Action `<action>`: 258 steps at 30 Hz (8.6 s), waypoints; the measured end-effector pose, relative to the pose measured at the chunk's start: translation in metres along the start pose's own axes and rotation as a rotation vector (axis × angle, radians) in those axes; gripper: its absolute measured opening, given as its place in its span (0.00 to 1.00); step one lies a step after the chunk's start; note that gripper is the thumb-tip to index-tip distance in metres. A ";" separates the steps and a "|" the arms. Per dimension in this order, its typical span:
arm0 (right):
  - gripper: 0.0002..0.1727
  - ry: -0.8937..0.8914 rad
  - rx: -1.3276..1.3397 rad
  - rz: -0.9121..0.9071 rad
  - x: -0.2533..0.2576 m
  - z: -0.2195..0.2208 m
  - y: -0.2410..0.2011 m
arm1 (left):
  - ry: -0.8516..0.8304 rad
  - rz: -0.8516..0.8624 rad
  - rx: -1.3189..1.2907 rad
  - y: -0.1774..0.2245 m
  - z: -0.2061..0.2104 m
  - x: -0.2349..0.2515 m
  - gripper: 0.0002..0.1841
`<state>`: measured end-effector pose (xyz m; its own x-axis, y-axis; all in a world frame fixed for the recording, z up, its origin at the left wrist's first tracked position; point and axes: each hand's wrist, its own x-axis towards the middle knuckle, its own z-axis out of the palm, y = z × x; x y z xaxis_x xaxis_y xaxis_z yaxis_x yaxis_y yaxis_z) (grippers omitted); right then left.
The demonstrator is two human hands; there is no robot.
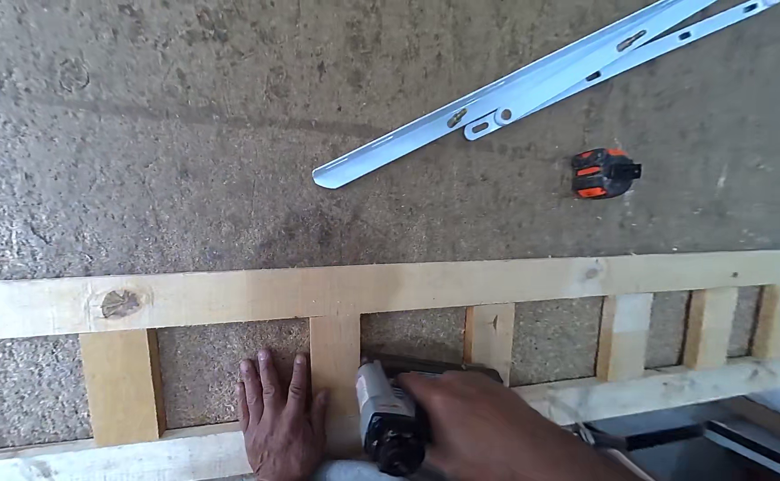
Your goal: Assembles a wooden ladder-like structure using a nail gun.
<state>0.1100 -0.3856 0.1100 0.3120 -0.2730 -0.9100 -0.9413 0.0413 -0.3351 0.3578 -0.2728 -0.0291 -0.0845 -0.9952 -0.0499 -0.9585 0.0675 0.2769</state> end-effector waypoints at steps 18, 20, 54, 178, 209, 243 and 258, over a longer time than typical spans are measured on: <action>0.31 0.034 0.012 0.027 -0.018 0.005 0.012 | -0.098 -0.009 -0.081 -0.003 -0.015 -0.007 0.37; 0.32 0.034 0.004 0.005 -0.013 0.005 0.013 | -0.096 -0.008 -0.079 -0.003 -0.014 -0.008 0.38; 0.35 -0.039 0.140 0.082 0.032 -0.050 -0.069 | -0.024 -0.027 -0.062 -0.003 -0.016 0.003 0.37; 0.33 -0.057 0.051 -0.004 0.095 0.078 -0.341 | 0.042 -0.085 -0.020 -0.320 -0.085 0.030 0.24; 0.40 -0.113 0.101 0.135 0.063 0.072 -0.299 | 0.052 -0.096 -0.020 -0.321 -0.087 0.033 0.25; 0.33 -0.014 0.190 0.201 0.115 -0.049 -0.323 | 0.055 -0.087 0.001 -0.314 -0.095 0.042 0.22; 0.32 -0.044 0.221 0.259 0.105 -0.043 -0.303 | 0.067 -0.091 0.009 -0.312 -0.094 0.043 0.22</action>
<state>0.4222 -0.4686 0.1261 0.0765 -0.1846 -0.9798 -0.9409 0.3118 -0.1322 0.6785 -0.3437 -0.0271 0.0213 -0.9997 -0.0104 -0.9638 -0.0233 0.2657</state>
